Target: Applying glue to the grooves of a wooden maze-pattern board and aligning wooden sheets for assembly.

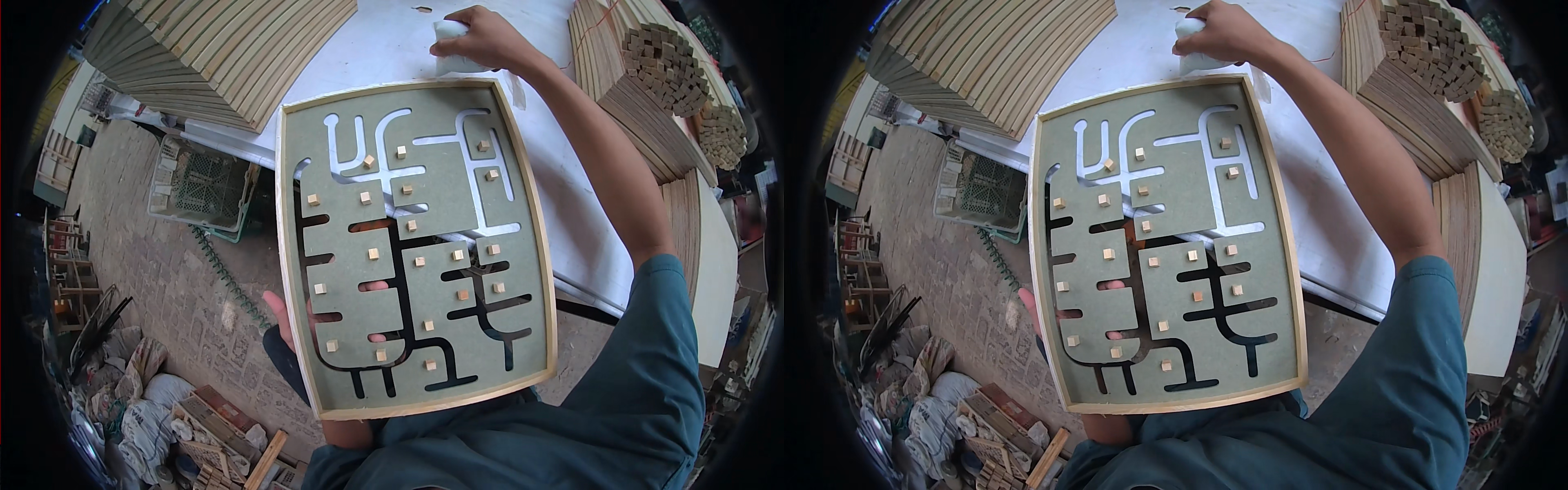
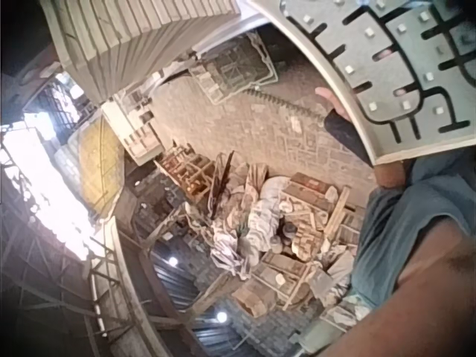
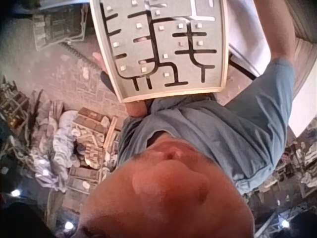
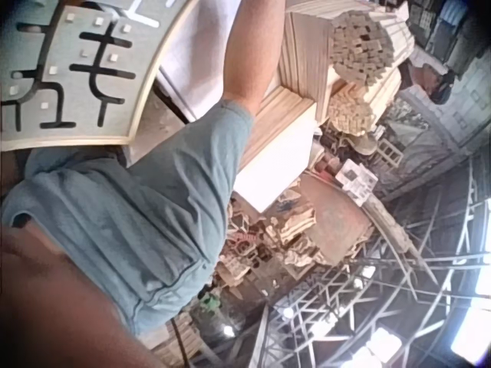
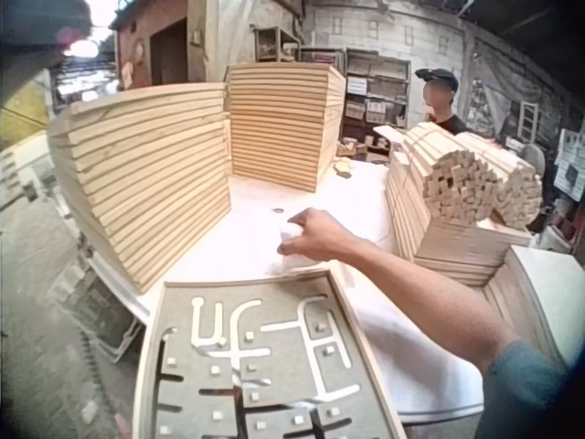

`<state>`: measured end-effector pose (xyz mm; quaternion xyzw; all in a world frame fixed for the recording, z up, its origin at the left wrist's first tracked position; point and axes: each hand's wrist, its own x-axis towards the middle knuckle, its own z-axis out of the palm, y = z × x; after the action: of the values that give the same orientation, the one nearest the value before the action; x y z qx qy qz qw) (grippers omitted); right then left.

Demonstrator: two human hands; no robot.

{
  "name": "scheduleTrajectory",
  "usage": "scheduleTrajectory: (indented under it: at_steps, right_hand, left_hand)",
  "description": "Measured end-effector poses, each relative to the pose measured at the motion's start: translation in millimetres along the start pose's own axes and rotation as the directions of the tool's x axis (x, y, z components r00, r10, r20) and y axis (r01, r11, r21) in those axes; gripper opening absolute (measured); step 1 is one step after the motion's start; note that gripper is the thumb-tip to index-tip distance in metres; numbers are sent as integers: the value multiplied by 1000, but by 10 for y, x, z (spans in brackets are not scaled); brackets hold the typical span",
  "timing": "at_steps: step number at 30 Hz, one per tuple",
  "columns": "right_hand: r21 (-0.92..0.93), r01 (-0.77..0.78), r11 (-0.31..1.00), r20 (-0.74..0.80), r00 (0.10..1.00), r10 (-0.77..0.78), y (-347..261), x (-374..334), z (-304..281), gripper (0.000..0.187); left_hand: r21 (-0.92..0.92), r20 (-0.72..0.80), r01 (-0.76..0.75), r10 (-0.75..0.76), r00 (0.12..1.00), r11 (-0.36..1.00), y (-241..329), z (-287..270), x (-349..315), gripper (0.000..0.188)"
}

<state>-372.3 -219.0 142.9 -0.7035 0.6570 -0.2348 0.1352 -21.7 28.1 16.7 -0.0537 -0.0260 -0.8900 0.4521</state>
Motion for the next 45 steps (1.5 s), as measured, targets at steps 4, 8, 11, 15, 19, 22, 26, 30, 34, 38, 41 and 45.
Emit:
scheduleTrajectory:
  at_steps: [4, 8, 11, 15, 19, 22, 26, 30, 34, 38, 41, 45]
  right_hand:
    - [-14, 7, 1000, 15, 1000, -7, -17, -11, -10, 59]
    - [-11, -19, 1000, 99, 995, 20, -87, -41, -66, 56]
    - [-11, -30, 999, 57, 998, 31, -23, -39, -53, 55]
    - [-7, -3, 1000, 11, 1000, 3, 99, -74, -47, 55]
    - [-13, 47, 999, -26, 999, -47, 135, -79, -86, 57]
    - [-44, -20, 999, -24, 1000, 19, 159, -101, -109, 59]
    - [10, -64, 998, -61, 996, 65, 166, -132, -95, 59]
    - [-111, -10, 994, -93, 996, -1, 462, -97, 63, 71]
    - [-131, 13, 991, -141, 990, -32, 517, -54, 120, 69]
    - [-67, -40, 997, -39, 999, 38, 247, -134, 62, 67]
    - [-104, -6, 995, -77, 997, -2, 363, -115, 73, 65]
    - [-110, -31, 993, -81, 997, 22, 354, -116, 81, 64]
  left_hand:
    - [-17, 2, -14, 14, 1000, 1000, -16, 10, 10, 82]
    - [17, 2, -4, 4, 1000, 1000, 14, 10, 0, 82]
    - [1, 41, -23, 23, 999, 1000, -14, -1, -5, 82]
    - [-49, 58, -29, 32, 998, 998, -49, -2, 48, 86]
    - [-93, 71, -43, 50, 996, 995, -86, 59, 69, 91]
    - [-95, -4, -97, 97, 995, 991, -148, 139, 52, 89]
    - [-82, 22, -107, 110, 994, 991, -147, 115, 43, 87]
    - [-54, 8, -103, 104, 995, 993, -172, 160, 86, 83]
    - [-53, -1, -100, 100, 995, 994, -143, 133, 79, 86]
    - [-57, -16, -132, 131, 991, 990, -155, 167, 71, 86]
    - [-62, -17, -129, 128, 992, 990, -170, 182, 86, 85]
    - [-54, -28, -118, 117, 993, 992, -157, 173, 75, 86]
